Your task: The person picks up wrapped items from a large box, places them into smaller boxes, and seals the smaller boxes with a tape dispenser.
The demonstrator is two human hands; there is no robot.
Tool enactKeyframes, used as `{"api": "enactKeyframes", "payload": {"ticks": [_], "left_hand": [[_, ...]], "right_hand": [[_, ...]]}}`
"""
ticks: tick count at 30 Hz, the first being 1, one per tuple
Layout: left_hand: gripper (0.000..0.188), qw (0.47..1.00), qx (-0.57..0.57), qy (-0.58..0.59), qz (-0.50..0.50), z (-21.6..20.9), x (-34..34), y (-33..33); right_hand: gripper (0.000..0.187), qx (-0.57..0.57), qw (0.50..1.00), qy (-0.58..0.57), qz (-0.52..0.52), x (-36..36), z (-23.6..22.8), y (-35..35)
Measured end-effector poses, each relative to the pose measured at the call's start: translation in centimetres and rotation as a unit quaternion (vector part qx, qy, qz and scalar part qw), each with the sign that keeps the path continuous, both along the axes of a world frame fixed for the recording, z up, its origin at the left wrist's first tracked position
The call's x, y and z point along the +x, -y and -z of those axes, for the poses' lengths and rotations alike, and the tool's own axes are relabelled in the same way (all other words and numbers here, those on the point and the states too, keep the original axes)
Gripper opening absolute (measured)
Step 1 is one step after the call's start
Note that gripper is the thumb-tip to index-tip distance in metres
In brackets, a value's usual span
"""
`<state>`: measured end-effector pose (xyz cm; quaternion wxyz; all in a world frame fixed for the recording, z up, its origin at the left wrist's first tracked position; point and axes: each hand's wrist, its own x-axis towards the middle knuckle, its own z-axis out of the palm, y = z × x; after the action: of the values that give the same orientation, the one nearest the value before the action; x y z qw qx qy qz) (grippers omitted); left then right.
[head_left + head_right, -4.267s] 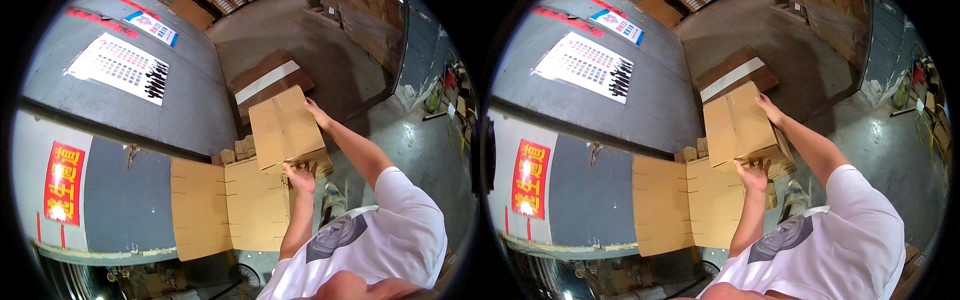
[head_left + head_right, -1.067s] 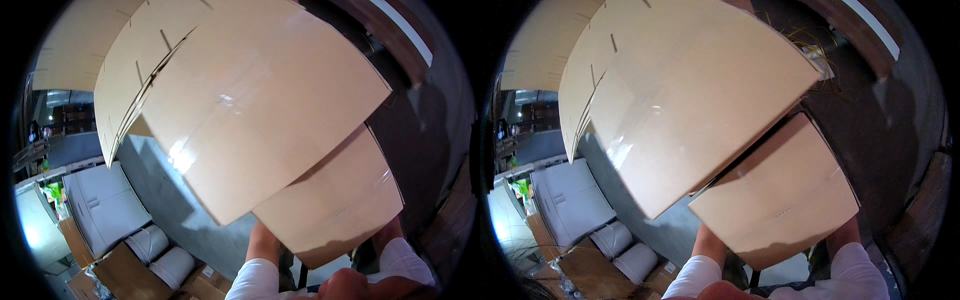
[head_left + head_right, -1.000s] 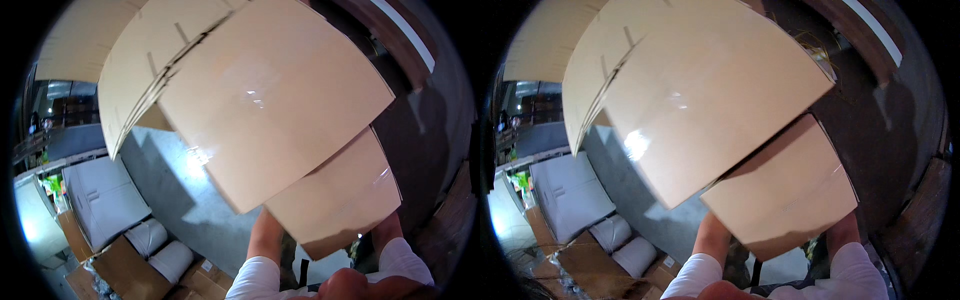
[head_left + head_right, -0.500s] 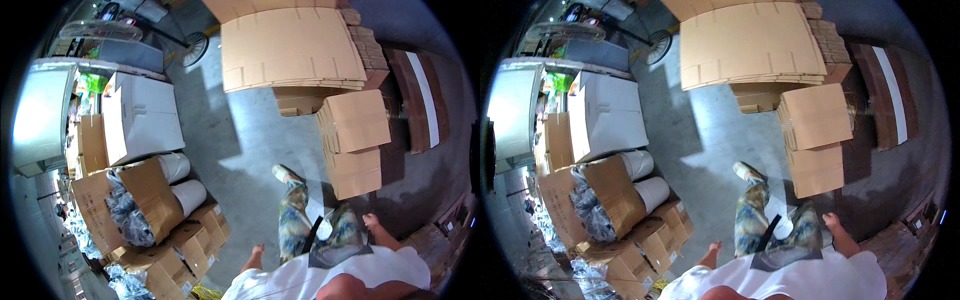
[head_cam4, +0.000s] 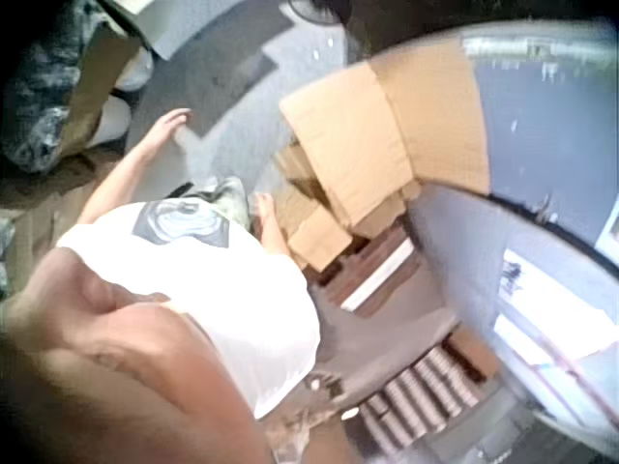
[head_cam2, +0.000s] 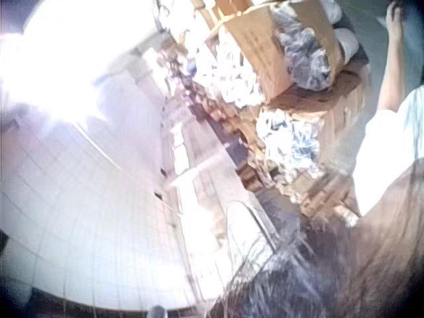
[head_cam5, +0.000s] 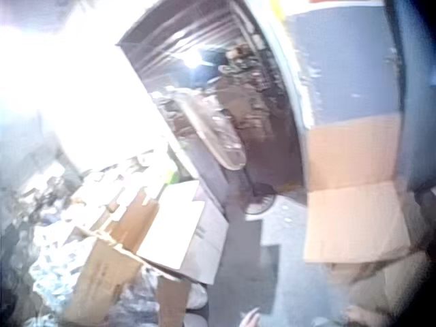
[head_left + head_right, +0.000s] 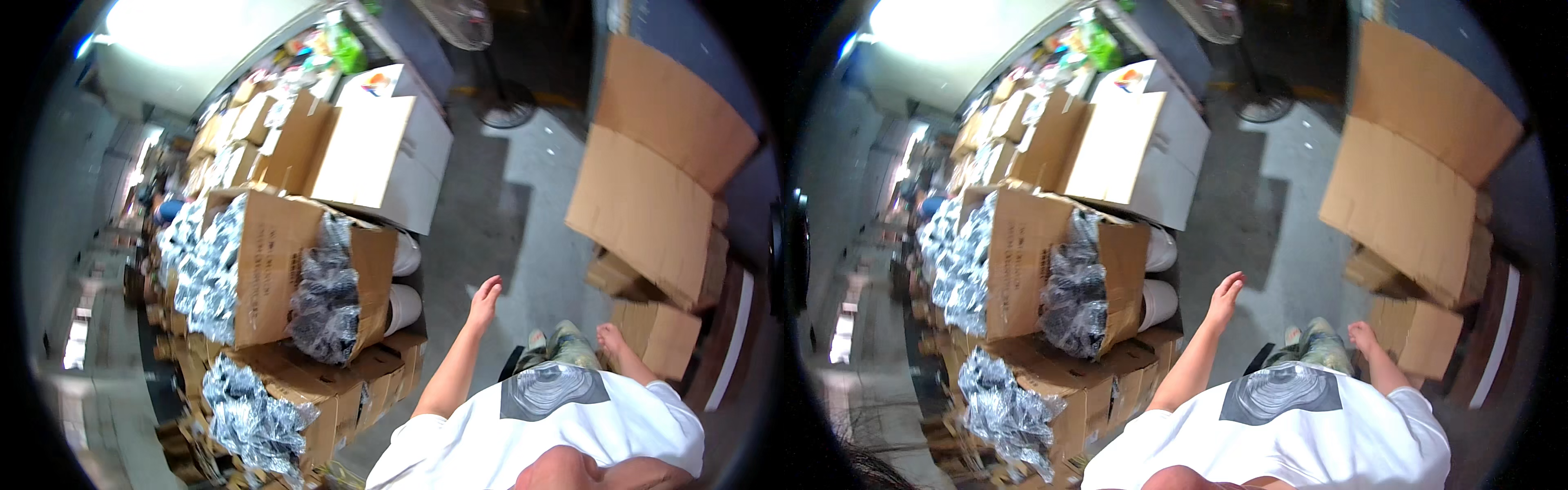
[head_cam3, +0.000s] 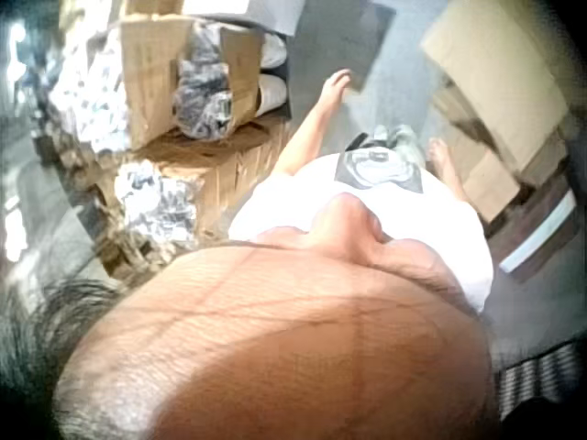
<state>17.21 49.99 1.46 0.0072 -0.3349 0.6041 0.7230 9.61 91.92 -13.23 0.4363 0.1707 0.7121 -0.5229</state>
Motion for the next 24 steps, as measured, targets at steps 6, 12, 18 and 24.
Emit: {"api": "enactKeyframes", "payload": {"ticks": [6,12,18,24], "left_hand": [[0.047,0.949,-0.287,0.046,0.121,-2.8,-7.1,12.4],[0.043,0.88,-0.451,0.141,0.043,-2.3,-12.1,26.3],[0.038,0.797,-0.54,0.049,-0.265,-15.0,-11.2,36.0],[0.025,0.474,-0.698,0.203,-0.497,-33.2,5.1,45.8]], "right_hand": [[0.021,0.04,0.979,0.024,-0.2,-12.5,-1.2,7.1],[0.018,0.137,0.948,-0.016,-0.285,-28.1,0.1,21.7],[0.015,0.047,0.895,-0.201,-0.396,-47.4,-3.4,50.8],[0.027,-0.231,0.754,-0.364,-0.495,-45.9,-17.4,88.2]]}}
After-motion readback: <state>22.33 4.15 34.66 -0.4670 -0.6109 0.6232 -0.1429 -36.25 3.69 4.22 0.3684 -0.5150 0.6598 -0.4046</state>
